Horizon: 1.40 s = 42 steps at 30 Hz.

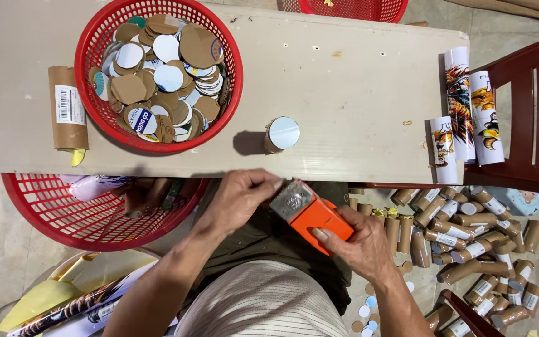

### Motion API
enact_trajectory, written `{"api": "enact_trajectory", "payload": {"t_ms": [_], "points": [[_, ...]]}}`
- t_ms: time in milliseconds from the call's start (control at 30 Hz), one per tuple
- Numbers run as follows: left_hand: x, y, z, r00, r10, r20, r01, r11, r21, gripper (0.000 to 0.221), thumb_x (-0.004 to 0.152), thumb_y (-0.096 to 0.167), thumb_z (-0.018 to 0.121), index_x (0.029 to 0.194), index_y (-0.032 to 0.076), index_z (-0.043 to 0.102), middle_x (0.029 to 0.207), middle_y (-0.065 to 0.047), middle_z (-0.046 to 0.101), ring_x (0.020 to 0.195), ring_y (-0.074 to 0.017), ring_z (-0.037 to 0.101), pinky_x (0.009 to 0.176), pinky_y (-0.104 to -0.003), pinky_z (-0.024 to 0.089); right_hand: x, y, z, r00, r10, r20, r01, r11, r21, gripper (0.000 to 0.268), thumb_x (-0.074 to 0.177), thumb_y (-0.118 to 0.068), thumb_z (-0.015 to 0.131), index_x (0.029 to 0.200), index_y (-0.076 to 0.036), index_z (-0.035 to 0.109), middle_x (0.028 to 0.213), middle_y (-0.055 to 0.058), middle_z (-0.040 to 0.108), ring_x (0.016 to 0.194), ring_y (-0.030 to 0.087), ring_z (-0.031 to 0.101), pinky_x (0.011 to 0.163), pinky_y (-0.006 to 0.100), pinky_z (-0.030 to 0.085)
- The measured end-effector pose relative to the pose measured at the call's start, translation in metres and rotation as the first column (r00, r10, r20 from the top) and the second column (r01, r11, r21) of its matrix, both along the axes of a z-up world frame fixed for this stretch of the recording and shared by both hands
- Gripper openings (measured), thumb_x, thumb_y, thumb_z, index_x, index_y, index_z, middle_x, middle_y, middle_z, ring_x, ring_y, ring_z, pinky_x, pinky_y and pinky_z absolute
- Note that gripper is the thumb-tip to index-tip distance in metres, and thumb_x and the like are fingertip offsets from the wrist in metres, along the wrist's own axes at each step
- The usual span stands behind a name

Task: Apply circular cardboard lids and seal the ends of cardboard shipping tubes using a tape dispenser.

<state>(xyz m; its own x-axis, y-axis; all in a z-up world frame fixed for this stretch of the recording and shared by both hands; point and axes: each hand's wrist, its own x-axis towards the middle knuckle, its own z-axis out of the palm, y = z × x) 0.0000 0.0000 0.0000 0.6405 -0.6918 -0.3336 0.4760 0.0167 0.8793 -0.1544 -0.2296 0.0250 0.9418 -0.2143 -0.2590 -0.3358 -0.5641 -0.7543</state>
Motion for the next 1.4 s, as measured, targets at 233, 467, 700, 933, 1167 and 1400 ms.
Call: {"api": "enact_trajectory", "payload": {"t_ms": [233,467,700,933,1167,1400], "points": [[0.106,0.003,0.014,0.914,0.245,0.323,-0.286,0.954,0.087,0.023,0.1,0.02,0.069,0.097,-0.001,0.077,0.071,-0.003,0.064,0.06,-0.0064,0.056,0.055,-0.023,0.044,0.031,-0.024,0.044,0.922,-0.311,-0.23,0.292,0.95,-0.113,0.045,0.077,-0.045,0.075,0.09,-0.002,0.08,0.053,0.01,0.071,0.038,0.018,0.064,0.035,0.033,0.049],[0.127,-0.028,-0.009,0.938,0.212,0.275,-0.265,0.948,0.174,0.022,0.098,0.019,0.066,0.091,-0.001,0.073,0.068,0.0,0.06,0.05,-0.0053,0.053,0.045,-0.023,0.044,0.041,-0.022,0.035,0.882,-0.357,-0.308,0.337,0.934,-0.119,0.053,0.081,-0.049,0.076,0.091,0.002,0.082,0.05,0.014,0.063,0.037,0.016,0.057,0.036,0.032,0.045],[0.116,-0.039,-0.055,0.966,0.187,0.177,-0.231,0.932,0.278,0.022,0.096,0.017,0.066,0.089,-0.002,0.072,0.066,-0.002,0.059,0.046,-0.0074,0.052,0.041,-0.026,0.043,0.056,-0.029,-0.001,0.889,-0.311,-0.335,0.322,0.947,-0.024,0.057,0.076,-0.053,0.075,0.099,0.0,0.078,0.056,0.006,0.068,0.048,0.017,0.064,0.044,0.031,0.051],[0.092,-0.059,-0.087,0.972,0.151,0.179,-0.21,0.901,0.379,0.038,0.102,0.036,0.054,0.125,0.011,0.071,0.105,-0.01,0.076,0.091,-0.0175,0.068,0.073,-0.028,0.053,0.091,-0.028,0.013,0.87,-0.219,-0.441,0.238,0.971,-0.012,0.061,0.074,-0.058,0.076,0.083,0.002,0.078,0.053,0.011,0.063,0.044,0.022,0.061,0.041,0.036,0.048],[0.047,-0.041,-0.064,0.742,0.305,0.597,-0.498,0.847,0.186,0.066,0.102,0.044,0.058,0.154,0.006,0.044,0.146,-0.023,0.056,0.139,-0.0317,0.057,0.105,-0.039,0.058,0.099,-0.028,0.02,0.861,-0.256,-0.439,0.288,0.958,0.007,0.06,0.071,-0.058,0.076,0.089,0.0,0.075,0.051,0.013,0.064,0.04,0.022,0.06,0.038,0.037,0.047],[0.047,-0.074,-0.076,0.474,0.054,0.879,-0.421,0.891,0.172,0.08,0.086,0.04,0.083,0.142,0.002,0.041,0.131,-0.027,0.06,0.115,-0.0372,0.064,0.092,-0.044,0.058,0.107,-0.045,0.016,0.866,-0.124,-0.484,0.094,0.992,-0.086,0.071,0.07,-0.068,0.072,0.077,0.002,0.075,0.048,0.016,0.063,0.041,0.026,0.064,0.043,0.041,0.055]]}}
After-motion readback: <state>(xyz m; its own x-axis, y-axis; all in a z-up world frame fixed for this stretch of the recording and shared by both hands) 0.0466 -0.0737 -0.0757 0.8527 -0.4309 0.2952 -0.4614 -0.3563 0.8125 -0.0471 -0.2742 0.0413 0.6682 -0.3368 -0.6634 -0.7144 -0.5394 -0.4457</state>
